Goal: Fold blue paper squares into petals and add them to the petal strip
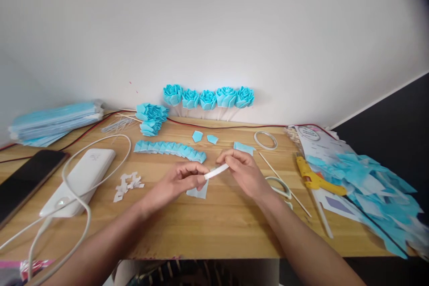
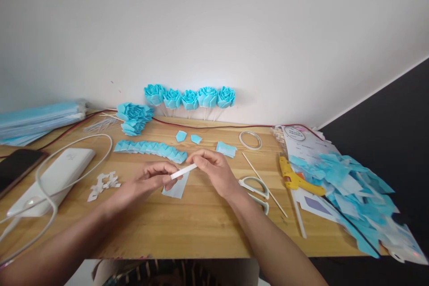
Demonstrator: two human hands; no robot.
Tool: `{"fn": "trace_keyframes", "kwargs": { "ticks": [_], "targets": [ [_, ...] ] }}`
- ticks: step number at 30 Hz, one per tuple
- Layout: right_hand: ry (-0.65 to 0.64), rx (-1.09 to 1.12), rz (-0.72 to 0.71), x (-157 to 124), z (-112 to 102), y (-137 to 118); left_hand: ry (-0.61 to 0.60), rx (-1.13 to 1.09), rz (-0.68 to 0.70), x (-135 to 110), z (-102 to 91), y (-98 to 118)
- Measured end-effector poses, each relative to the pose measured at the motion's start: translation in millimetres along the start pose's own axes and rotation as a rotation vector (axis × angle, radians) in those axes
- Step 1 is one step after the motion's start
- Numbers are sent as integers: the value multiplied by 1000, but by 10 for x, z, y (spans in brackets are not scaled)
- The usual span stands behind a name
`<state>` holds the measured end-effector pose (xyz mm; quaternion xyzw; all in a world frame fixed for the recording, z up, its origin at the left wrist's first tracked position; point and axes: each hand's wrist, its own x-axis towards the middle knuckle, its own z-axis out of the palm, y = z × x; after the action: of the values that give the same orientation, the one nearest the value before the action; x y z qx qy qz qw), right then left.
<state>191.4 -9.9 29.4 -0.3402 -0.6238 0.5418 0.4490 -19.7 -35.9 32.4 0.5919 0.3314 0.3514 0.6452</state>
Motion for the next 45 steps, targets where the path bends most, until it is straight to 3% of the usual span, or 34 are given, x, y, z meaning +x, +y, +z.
{"fn": "trace_keyframes", "kwargs": {
  "ticks": [10,20,45],
  "targets": [
    [-119,-148,-110,-10,-8,-117,-50,76,-36,19,2,90],
    [-122,-108,-124,-22,15,-126,52,103,-30,35,-36,-2],
    [-75,-161,-143,-35,47,-145,16,25,42,45,-40,-78]
  ]
}}
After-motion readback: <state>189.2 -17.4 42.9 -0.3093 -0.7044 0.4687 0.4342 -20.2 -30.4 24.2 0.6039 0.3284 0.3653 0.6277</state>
